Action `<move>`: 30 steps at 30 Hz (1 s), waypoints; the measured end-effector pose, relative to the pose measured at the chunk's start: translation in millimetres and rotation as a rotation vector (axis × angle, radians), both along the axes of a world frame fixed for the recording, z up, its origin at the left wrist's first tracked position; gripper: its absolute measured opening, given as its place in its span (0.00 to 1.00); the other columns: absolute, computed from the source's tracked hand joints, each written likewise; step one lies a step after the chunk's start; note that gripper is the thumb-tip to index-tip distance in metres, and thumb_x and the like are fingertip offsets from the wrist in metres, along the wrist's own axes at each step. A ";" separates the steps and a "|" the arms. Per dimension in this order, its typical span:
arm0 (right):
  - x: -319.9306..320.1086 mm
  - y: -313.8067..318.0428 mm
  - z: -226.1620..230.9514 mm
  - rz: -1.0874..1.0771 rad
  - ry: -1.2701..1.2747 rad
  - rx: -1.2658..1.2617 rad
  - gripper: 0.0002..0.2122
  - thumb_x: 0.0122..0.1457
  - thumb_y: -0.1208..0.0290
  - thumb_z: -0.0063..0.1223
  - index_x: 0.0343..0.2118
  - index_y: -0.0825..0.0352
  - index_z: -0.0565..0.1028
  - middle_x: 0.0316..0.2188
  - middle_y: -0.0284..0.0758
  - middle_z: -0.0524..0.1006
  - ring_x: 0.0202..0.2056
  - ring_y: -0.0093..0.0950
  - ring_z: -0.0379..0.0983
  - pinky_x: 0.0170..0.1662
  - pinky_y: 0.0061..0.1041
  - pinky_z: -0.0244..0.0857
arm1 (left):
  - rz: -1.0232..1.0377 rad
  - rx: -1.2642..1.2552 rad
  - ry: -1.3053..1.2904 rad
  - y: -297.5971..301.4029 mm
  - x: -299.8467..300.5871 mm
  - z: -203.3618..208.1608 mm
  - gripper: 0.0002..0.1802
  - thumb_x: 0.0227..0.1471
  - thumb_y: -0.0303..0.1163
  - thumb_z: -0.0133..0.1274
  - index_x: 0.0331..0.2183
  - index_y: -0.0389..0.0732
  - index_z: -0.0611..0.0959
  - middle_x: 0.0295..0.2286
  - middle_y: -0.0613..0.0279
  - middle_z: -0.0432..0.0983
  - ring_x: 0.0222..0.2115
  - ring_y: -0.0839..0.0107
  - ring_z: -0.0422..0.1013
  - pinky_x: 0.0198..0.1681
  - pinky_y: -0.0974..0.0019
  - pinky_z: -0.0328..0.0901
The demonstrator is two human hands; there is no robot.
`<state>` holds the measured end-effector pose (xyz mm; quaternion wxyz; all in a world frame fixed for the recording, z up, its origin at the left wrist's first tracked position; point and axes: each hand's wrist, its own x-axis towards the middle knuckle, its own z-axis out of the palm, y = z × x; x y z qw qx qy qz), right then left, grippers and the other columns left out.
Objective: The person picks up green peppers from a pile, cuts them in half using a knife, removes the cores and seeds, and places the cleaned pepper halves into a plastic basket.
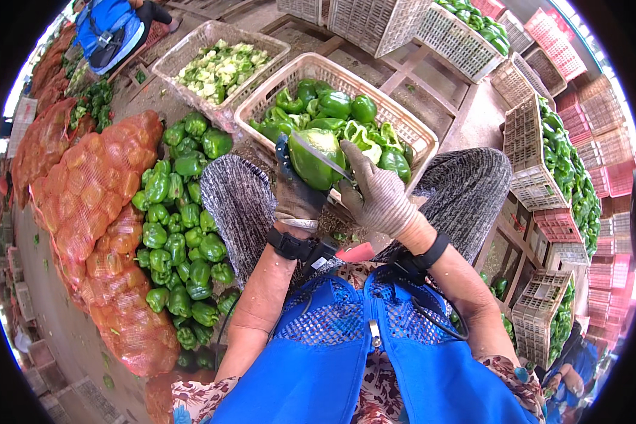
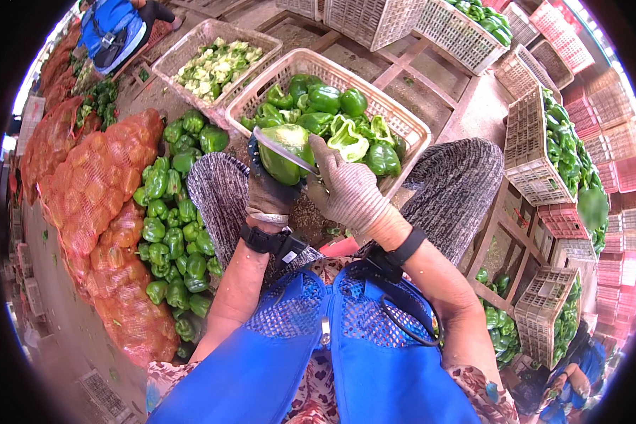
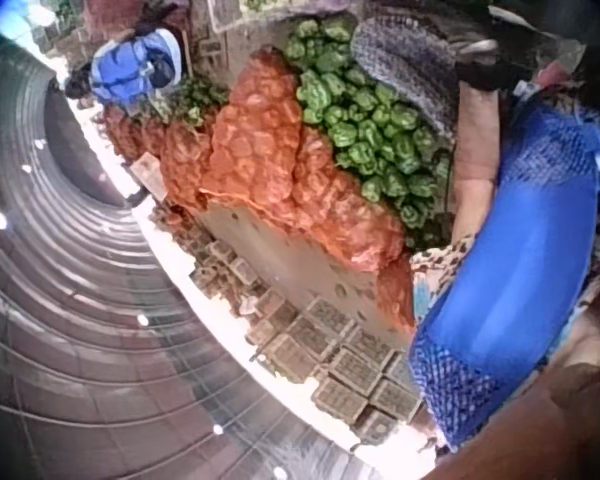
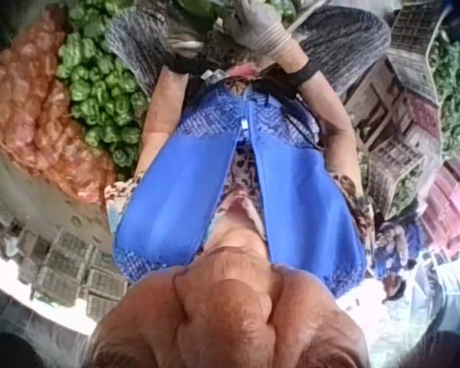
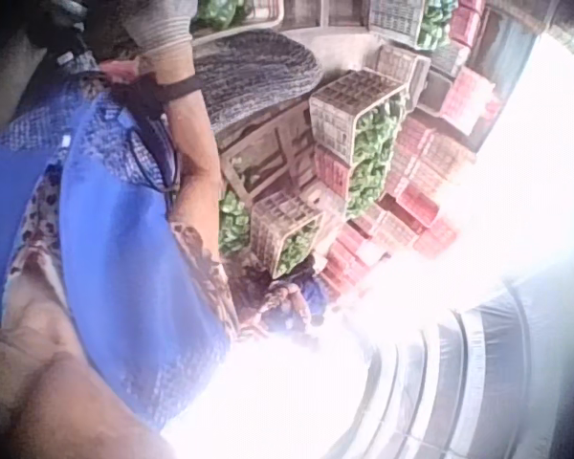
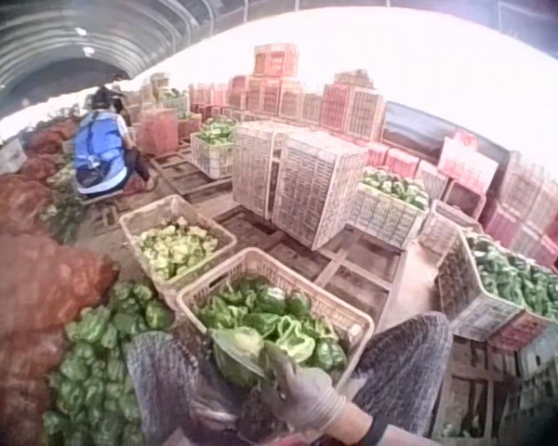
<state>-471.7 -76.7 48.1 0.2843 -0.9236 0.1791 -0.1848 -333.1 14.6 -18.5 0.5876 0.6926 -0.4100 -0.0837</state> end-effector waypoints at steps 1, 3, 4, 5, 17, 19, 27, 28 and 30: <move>1.4 -1.1 6.0 0.034 0.072 -0.011 0.33 0.51 0.69 0.54 0.59 0.74 0.56 0.39 0.54 0.74 0.34 0.49 0.75 0.35 0.41 0.70 | -0.056 -0.089 0.251 -2.3 2.0 -7.9 0.50 0.38 0.29 0.68 0.57 0.34 0.55 0.47 0.51 0.71 0.46 0.61 0.71 0.50 0.62 0.66; 8.7 -2.4 12.4 0.082 0.170 -0.030 0.36 0.50 0.69 0.55 0.60 0.75 0.53 0.39 0.54 0.74 0.35 0.49 0.74 0.36 0.41 0.70 | -0.120 -0.177 0.489 -3.3 7.2 -22.1 0.48 0.37 0.28 0.68 0.56 0.35 0.58 0.47 0.52 0.71 0.46 0.63 0.70 0.51 0.63 0.66; 9.4 -4.7 15.0 0.080 0.198 -0.040 0.37 0.49 0.69 0.55 0.60 0.75 0.52 0.39 0.54 0.74 0.35 0.49 0.74 0.36 0.41 0.70 | -0.146 -0.173 0.479 -4.6 6.8 -22.5 0.47 0.36 0.28 0.68 0.55 0.36 0.59 0.47 0.53 0.71 0.47 0.64 0.70 0.51 0.63 0.66; 10.2 -7.8 14.0 0.077 0.227 -0.046 0.38 0.49 0.70 0.55 0.61 0.75 0.50 0.39 0.54 0.74 0.35 0.49 0.74 0.37 0.41 0.70 | -0.132 -0.068 0.208 -2.1 7.7 -9.7 0.46 0.36 0.27 0.68 0.55 0.36 0.60 0.47 0.54 0.71 0.47 0.64 0.70 0.51 0.63 0.66; 23.4 -17.3 0.5 0.082 0.373 -0.043 0.39 0.49 0.70 0.54 0.62 0.75 0.46 0.38 0.52 0.75 0.33 0.48 0.76 0.34 0.42 0.70 | -0.073 0.012 0.106 3.5 15.9 -29.1 0.49 0.37 0.26 0.68 0.57 0.38 0.57 0.49 0.53 0.70 0.48 0.62 0.70 0.51 0.62 0.67; 26.4 -19.1 -3.6 0.086 0.372 -0.017 0.39 0.50 0.70 0.54 0.62 0.75 0.46 0.38 0.52 0.75 0.32 0.49 0.76 0.35 0.43 0.70 | -0.042 0.022 0.060 6.9 12.9 -14.1 0.48 0.38 0.25 0.67 0.57 0.39 0.56 0.49 0.53 0.69 0.48 0.62 0.69 0.52 0.62 0.66; 24.7 -18.4 -23.6 0.047 0.292 0.104 0.37 0.50 0.73 0.52 0.62 0.71 0.48 0.28 0.56 0.74 0.29 0.52 0.74 0.34 0.44 0.68 | -0.026 -0.153 0.505 6.3 7.3 -16.9 0.44 0.44 0.22 0.62 0.58 0.35 0.56 0.46 0.54 0.72 0.43 0.64 0.72 0.49 0.64 0.67; 25.8 -19.4 -26.9 0.053 0.273 0.099 0.37 0.50 0.73 0.52 0.62 0.71 0.48 0.28 0.56 0.74 0.29 0.52 0.74 0.35 0.44 0.68 | -0.032 -0.134 0.498 5.2 8.1 -15.5 0.40 0.48 0.26 0.59 0.58 0.36 0.57 0.46 0.54 0.73 0.43 0.65 0.72 0.49 0.64 0.68; 27.1 -21.0 -30.4 0.062 0.236 0.089 0.37 0.51 0.73 0.52 0.62 0.71 0.48 0.28 0.56 0.74 0.30 0.52 0.74 0.35 0.44 0.68 | -0.050 -0.090 0.485 4.8 7.9 -13.4 0.33 0.55 0.36 0.52 0.58 0.39 0.60 0.46 0.55 0.73 0.42 0.67 0.72 0.48 0.65 0.68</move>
